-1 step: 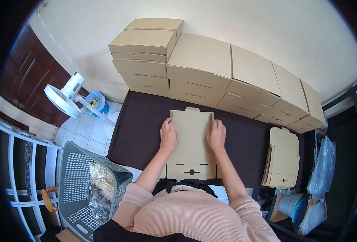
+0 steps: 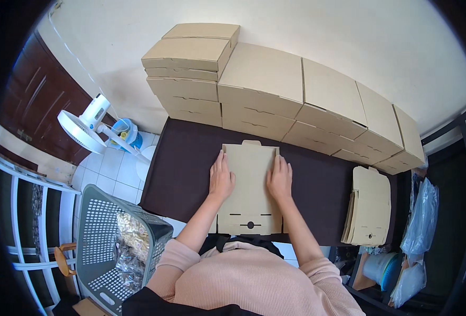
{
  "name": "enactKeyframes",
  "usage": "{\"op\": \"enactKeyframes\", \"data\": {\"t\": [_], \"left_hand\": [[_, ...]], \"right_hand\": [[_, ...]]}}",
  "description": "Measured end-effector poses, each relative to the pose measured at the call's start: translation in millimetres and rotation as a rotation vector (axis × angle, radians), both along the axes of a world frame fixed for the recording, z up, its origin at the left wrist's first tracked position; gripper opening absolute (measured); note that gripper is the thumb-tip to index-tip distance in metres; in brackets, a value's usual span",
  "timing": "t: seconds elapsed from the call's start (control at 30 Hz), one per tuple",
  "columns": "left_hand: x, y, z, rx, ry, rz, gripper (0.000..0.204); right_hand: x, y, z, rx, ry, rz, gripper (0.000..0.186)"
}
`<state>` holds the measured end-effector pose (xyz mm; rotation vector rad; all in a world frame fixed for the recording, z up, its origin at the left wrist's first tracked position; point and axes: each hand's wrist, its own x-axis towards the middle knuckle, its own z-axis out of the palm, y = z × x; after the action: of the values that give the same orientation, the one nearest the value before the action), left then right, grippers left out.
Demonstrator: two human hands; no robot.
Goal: Packing small bags containing snacks or components into cardboard boxes and stacking them on a table.
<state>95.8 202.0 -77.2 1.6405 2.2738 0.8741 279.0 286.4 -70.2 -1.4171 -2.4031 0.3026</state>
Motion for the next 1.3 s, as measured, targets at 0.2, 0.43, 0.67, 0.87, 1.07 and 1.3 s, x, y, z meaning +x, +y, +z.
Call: {"op": "enactKeyframes", "data": {"t": [0.2, 0.43, 0.67, 0.87, 1.07, 1.3], "left_hand": [[1.8, -6.2, 7.5, -0.281, 0.141, -0.129, 0.073], [4.1, -2.8, 5.8, -0.261, 0.244, -0.132, 0.085], [-15.4, 5.7, 0.3, -0.181, 0.056, -0.108, 0.081], [-50.6, 27.2, 0.2, -0.017, -0.801, 0.199, 0.074], [-58.3, 18.7, 1.6, 0.121, -0.937, 0.052, 0.045], [-38.8, 11.4, 6.5, 0.289, -0.944, 0.005, 0.034]], "right_hand": [[-8.5, -19.0, -6.9, -0.039, -0.174, 0.014, 0.08], [-12.5, -13.8, -8.9, -0.031, -0.149, 0.02, 0.087], [2.0, 5.3, -7.1, 0.018, 0.285, -0.074, 0.066], [4.9, 50.0, 10.9, -0.544, 0.514, -0.236, 0.065], [-12.1, 50.2, 28.4, -0.068, 0.202, -0.142, 0.061], [-34.5, 42.9, 76.4, 0.164, 0.142, 0.29, 0.041]]}}
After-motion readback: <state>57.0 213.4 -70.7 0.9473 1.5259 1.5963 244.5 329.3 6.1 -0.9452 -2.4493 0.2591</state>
